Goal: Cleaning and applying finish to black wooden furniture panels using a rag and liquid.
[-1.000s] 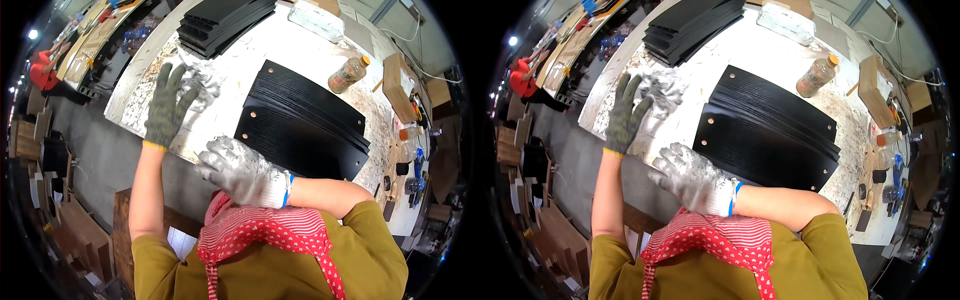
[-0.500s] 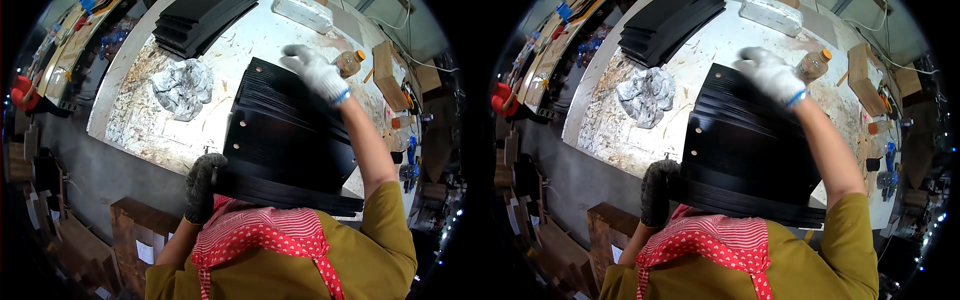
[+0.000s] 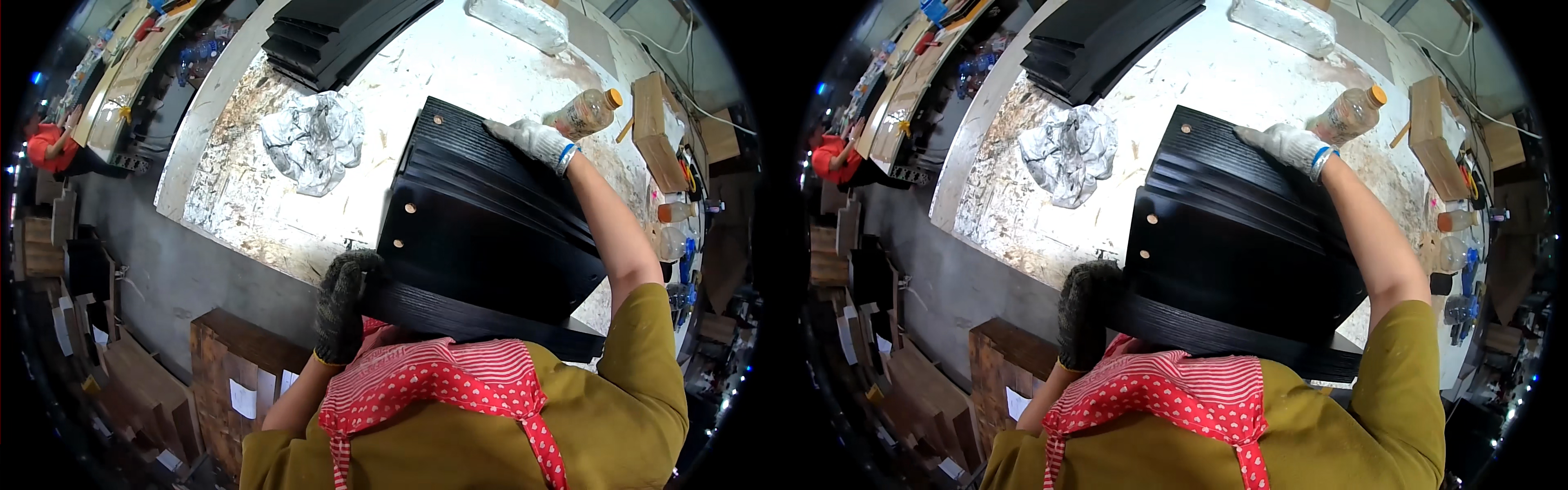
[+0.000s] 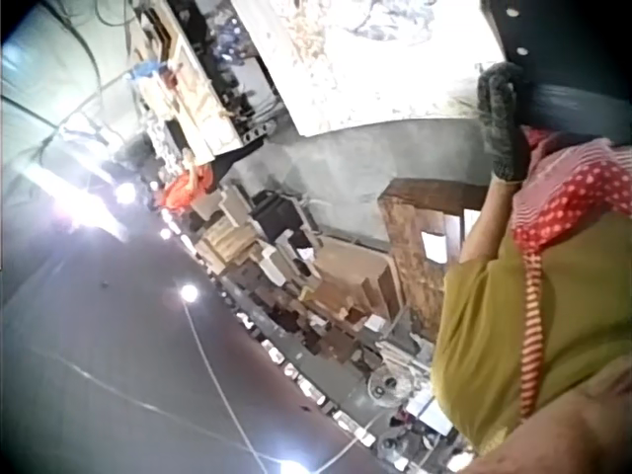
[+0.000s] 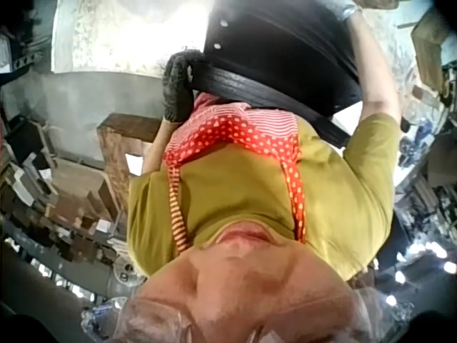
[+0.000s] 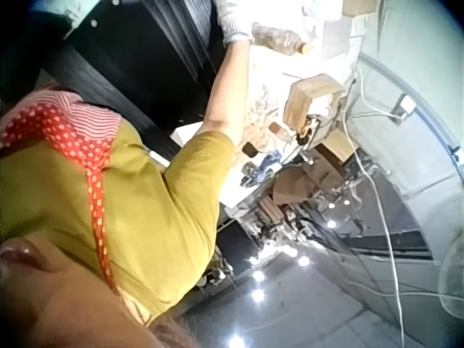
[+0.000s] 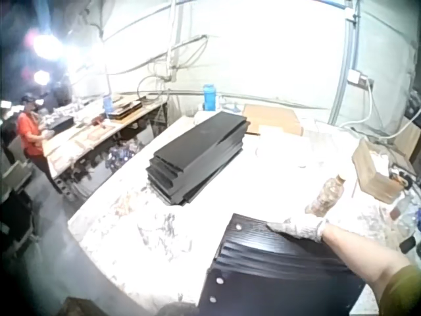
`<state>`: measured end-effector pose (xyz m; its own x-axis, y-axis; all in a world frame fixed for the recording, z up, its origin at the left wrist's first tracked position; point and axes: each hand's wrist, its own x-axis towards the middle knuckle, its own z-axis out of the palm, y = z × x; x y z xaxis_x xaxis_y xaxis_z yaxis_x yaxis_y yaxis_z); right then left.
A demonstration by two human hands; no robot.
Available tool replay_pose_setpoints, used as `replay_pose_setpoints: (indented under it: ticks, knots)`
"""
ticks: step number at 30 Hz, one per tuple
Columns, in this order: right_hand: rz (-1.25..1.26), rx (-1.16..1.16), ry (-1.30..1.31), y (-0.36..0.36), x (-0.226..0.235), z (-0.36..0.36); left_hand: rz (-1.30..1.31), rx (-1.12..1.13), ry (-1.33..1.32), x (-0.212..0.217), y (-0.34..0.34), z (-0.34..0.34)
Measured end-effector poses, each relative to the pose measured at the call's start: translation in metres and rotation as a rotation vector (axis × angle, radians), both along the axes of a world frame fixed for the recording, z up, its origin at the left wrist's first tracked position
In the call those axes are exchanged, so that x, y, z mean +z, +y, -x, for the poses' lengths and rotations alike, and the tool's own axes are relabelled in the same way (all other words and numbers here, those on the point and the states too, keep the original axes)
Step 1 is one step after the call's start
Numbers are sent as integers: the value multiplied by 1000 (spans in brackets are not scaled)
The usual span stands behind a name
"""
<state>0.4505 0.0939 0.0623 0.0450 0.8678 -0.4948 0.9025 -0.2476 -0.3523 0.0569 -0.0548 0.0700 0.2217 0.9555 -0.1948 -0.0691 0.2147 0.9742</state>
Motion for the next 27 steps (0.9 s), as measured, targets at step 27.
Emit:
replay_pose_setpoints:
  ticks: [27]
  knots:
    - [-525, 360, 99, -174, 101, 101, -661, 201, 457, 68, 65, 44]
